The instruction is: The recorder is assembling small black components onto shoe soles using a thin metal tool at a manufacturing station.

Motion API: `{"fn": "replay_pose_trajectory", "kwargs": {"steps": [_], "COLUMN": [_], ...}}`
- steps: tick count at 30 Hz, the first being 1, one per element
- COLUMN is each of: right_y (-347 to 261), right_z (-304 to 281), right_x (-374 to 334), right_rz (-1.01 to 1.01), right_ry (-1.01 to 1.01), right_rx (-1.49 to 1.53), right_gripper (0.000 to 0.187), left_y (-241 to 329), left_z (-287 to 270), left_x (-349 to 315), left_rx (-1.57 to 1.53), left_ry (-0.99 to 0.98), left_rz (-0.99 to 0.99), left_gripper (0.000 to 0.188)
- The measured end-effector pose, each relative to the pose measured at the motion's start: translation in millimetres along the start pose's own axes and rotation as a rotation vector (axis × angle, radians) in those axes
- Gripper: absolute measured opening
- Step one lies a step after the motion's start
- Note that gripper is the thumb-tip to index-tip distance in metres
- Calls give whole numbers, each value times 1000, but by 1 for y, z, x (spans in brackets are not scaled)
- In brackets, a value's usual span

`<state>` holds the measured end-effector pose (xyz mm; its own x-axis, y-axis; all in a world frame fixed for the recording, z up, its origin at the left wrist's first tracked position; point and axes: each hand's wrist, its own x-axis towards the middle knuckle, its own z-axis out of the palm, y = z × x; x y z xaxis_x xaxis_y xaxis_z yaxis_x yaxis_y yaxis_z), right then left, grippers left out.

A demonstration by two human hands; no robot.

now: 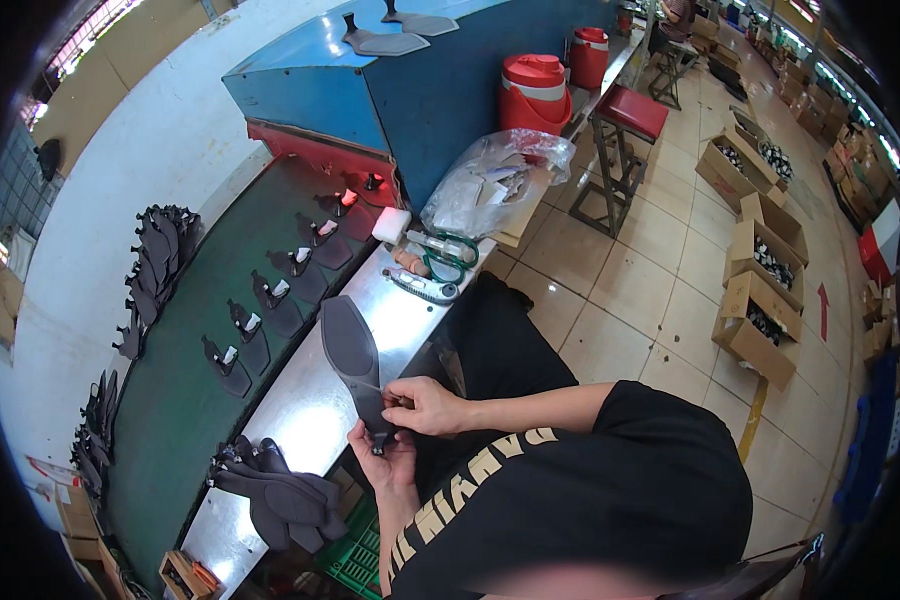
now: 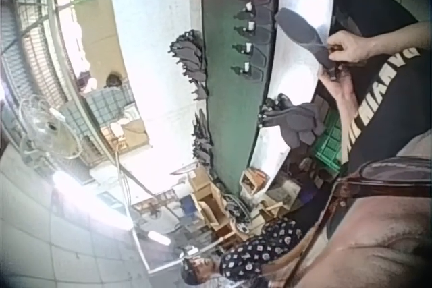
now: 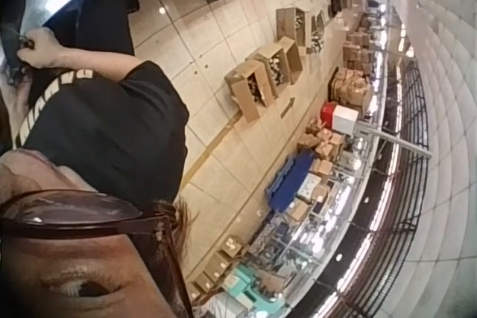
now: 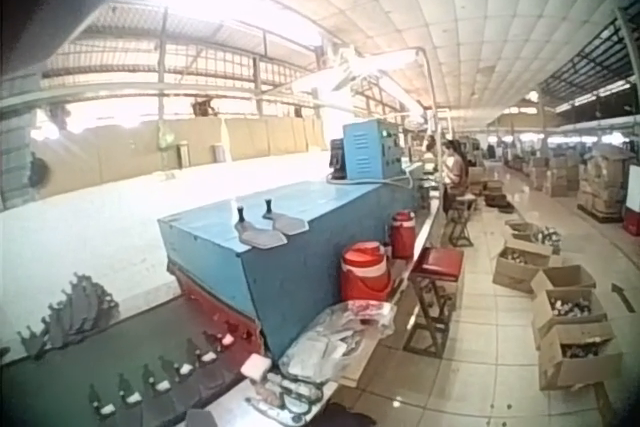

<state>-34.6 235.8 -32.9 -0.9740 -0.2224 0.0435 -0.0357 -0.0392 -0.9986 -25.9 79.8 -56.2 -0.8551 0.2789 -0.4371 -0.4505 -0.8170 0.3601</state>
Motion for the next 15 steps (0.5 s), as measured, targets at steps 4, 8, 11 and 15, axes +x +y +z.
{"fn": "replay_pose_trajectory", "kwargs": {"steps": [4,8,11,15], "right_y": [10,9,22,31], "right_z": [-10,-9,-5,-21], "right_x": [10,19,27,30], "right_rz": [14,28,-164,-261], "right_ry": [-88,-24,98,-13], "right_rx": [115,-67,-104,-266], "right_gripper": [14,23,34,39], "left_y": [-2,5,15,36], "left_z": [-2,-8,-4,-9], "left_x": [3,5,3,4], "left_rx": [-75,-111,-125,-186], "left_ry": [23,60,144,233], "left_rz": [-10,55,118,170], "left_gripper": [32,33,31,22]}}
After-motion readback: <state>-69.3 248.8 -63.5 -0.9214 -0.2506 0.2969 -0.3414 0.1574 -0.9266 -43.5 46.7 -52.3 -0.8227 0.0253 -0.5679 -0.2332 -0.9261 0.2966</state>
